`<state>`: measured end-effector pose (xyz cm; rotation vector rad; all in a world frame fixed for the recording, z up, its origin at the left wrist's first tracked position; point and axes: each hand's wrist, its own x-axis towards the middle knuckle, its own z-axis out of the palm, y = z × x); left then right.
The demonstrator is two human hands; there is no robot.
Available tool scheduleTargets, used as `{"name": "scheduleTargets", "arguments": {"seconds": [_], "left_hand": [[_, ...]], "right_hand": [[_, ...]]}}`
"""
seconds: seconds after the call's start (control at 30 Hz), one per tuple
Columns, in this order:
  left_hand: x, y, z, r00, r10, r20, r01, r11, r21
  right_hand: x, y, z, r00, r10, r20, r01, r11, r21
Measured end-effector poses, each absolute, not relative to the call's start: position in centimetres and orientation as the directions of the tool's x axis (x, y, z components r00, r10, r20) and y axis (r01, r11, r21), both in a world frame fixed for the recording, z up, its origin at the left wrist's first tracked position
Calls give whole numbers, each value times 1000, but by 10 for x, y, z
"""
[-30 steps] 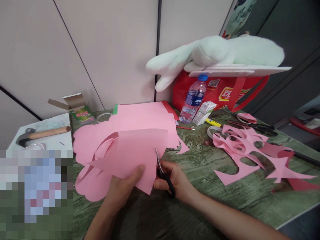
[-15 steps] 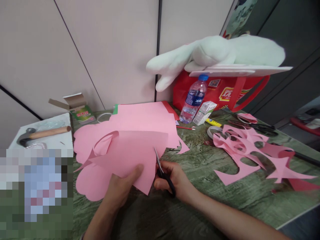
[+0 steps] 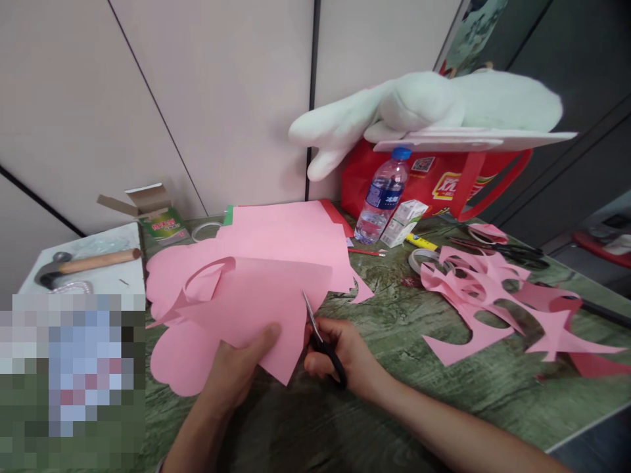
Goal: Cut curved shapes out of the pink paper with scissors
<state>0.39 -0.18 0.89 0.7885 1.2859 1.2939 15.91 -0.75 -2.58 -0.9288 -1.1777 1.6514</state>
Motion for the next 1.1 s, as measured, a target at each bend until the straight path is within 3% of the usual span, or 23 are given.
{"name": "scheduleTargets", "arguments": {"seconds": [0.33, 1.1], "left_hand": [[0, 2, 8, -136, 947, -291, -340, 232, 912], [0, -1, 6, -143, 956, -256, -250, 215, 944]], "right_hand": [[158, -8, -28, -308, 945, -109, -215, -181, -960], [163, -4, -28, -349, 935, -64, -231, -152, -961]]}}
